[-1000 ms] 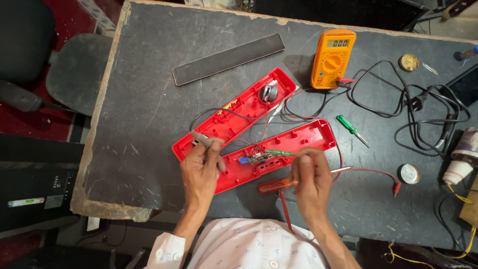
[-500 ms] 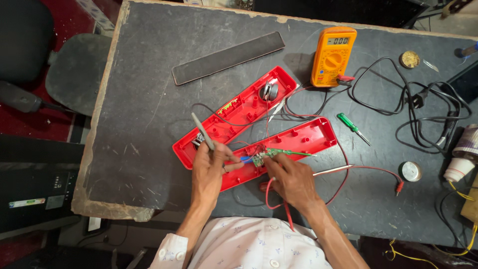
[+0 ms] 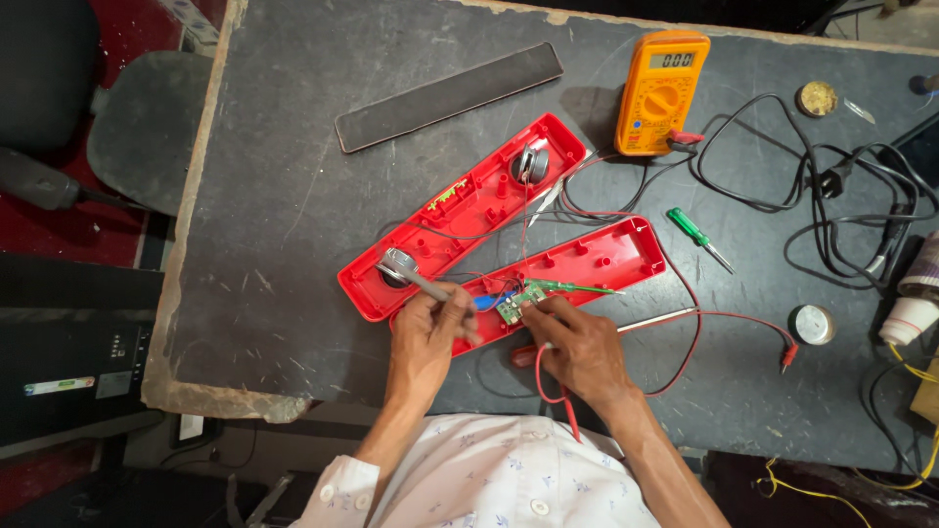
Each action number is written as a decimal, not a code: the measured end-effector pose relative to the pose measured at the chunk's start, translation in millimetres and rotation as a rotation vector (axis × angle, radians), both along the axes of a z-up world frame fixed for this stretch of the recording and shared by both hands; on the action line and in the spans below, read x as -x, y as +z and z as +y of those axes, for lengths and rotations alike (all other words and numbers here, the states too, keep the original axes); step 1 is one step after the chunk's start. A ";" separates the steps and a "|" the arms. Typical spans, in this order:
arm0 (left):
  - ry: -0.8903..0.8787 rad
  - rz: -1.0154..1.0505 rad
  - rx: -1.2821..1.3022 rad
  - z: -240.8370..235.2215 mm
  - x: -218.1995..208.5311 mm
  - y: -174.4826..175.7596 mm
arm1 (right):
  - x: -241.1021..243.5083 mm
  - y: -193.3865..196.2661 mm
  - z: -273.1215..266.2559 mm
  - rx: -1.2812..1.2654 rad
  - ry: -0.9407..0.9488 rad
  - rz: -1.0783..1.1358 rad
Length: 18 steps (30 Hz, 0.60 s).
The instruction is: The person uses a multimeter to test a small green circuit board. They hold the board with one hand and touch the multimeter probes to different points on the board while observing the multimeter display.
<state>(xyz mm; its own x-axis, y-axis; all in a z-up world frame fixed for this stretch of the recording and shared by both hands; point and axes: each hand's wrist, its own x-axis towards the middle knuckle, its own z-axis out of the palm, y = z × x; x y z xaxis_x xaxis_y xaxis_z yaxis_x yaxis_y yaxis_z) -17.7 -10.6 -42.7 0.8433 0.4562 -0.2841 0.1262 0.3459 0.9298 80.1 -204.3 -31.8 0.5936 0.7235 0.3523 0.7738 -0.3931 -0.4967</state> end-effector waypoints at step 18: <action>0.003 0.076 0.159 -23.0 -3.0 -18.8 | 3.1 -3.5 5.0 -0.102 -0.048 0.002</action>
